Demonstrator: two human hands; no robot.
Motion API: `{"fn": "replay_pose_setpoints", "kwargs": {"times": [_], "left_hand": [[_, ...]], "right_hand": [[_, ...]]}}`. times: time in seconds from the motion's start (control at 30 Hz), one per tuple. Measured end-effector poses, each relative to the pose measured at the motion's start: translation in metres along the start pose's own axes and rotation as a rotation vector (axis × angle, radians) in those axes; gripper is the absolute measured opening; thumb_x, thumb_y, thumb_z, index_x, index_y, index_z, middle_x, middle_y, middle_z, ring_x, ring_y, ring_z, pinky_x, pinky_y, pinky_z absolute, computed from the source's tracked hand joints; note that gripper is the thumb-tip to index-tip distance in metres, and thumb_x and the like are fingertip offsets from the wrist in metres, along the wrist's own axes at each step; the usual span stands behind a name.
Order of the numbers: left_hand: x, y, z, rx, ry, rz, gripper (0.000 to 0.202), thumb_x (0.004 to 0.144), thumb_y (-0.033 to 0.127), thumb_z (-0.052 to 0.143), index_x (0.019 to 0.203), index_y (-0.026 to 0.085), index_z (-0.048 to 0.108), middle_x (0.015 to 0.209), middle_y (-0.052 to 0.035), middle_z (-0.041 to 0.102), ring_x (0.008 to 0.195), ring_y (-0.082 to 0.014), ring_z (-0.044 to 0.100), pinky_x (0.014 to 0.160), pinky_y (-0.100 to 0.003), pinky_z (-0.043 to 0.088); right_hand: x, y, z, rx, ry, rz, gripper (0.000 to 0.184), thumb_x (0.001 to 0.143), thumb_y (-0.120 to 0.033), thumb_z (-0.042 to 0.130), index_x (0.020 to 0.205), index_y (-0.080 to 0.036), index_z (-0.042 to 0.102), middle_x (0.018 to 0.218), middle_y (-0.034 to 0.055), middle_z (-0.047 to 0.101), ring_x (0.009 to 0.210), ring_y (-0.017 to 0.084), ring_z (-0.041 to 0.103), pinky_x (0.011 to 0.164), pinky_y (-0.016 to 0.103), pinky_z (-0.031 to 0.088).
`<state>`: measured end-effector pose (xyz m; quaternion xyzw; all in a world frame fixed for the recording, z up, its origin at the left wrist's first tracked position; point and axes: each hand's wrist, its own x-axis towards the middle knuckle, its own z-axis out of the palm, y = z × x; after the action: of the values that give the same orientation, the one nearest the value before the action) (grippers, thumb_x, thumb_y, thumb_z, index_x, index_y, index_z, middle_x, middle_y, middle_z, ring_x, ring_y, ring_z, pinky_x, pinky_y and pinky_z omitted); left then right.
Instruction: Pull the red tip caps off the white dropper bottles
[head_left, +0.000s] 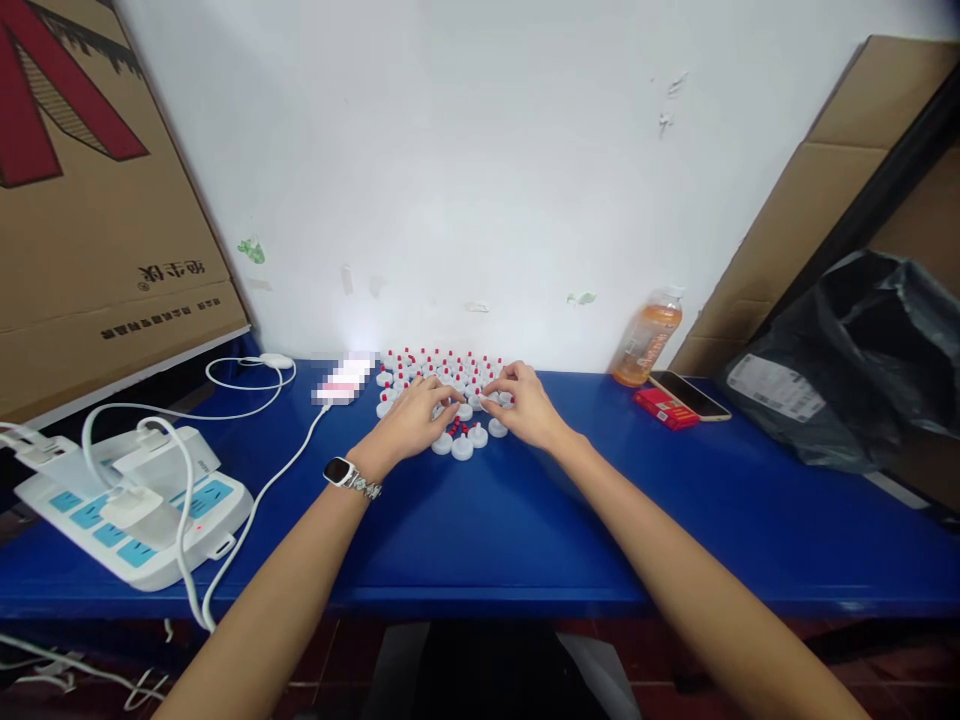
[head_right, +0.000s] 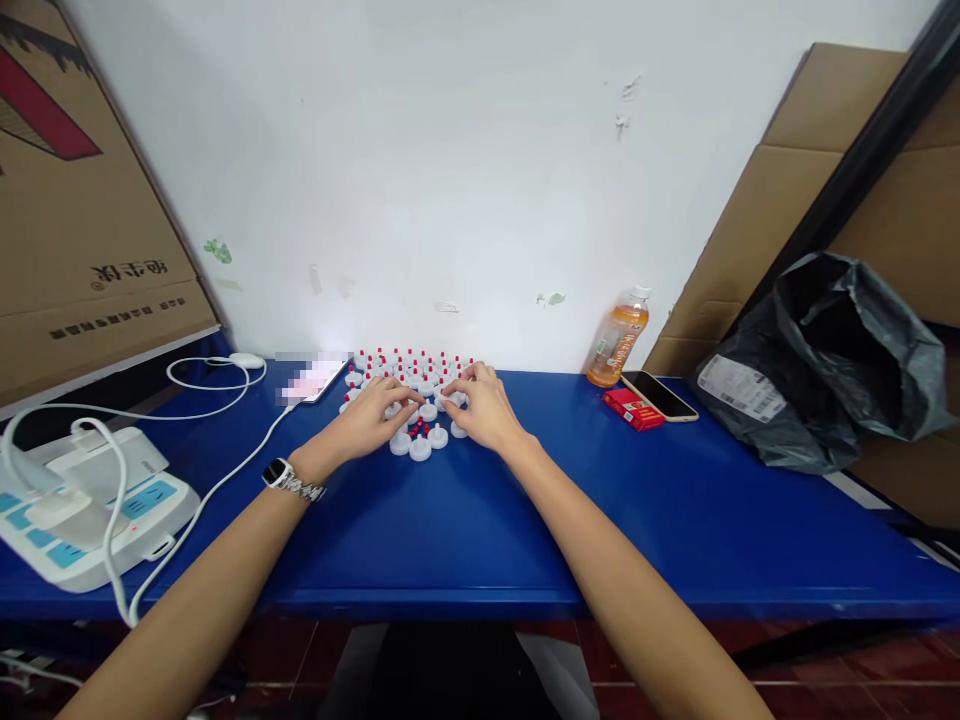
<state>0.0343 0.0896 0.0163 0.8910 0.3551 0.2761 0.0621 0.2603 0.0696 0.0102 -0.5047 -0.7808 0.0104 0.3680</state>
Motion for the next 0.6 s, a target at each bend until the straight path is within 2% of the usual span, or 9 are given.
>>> {"fn": "replay_pose_setpoints", "kwargs": {"times": [0.17,0.33,0.6], "left_hand": [[0.000,-0.006,-0.002,-0.045,0.019,-0.036,0.031,0.097,0.039,0.044,0.101,0.021,0.068,0.090,-0.0065,0.059,0.092,-0.0233,0.054,0.086,-0.039,0.044],[-0.001,-0.006,-0.002,-0.059,0.026,-0.029,0.030,0.097,0.040,0.045,0.093,0.021,0.068,0.088,-0.0065,0.060,0.090,-0.0237,0.055,0.084,-0.039,0.043],[-0.001,-0.002,-0.001,-0.057,0.011,-0.020,0.030,0.097,0.039,0.044,0.089,0.020,0.066,0.086,-0.0064,0.060,0.090,-0.0237,0.055,0.082,-0.038,0.044]], "right_hand": [[0.004,-0.007,0.002,-0.131,-0.169,0.061,0.014,0.086,-0.032,0.063,0.089,-0.023,0.074,0.098,0.0057,0.068,0.094,0.024,0.056,0.086,0.040,0.037],[0.004,-0.010,0.002,-0.196,-0.169,0.082,0.012,0.084,-0.029,0.065,0.087,-0.022,0.074,0.094,0.0050,0.074,0.096,0.025,0.058,0.089,0.041,0.033],[0.002,-0.015,0.008,-0.100,-0.170,0.113,0.013,0.083,-0.031,0.065,0.086,-0.021,0.073,0.089,0.0035,0.076,0.088,0.021,0.063,0.090,0.041,0.029]]}}
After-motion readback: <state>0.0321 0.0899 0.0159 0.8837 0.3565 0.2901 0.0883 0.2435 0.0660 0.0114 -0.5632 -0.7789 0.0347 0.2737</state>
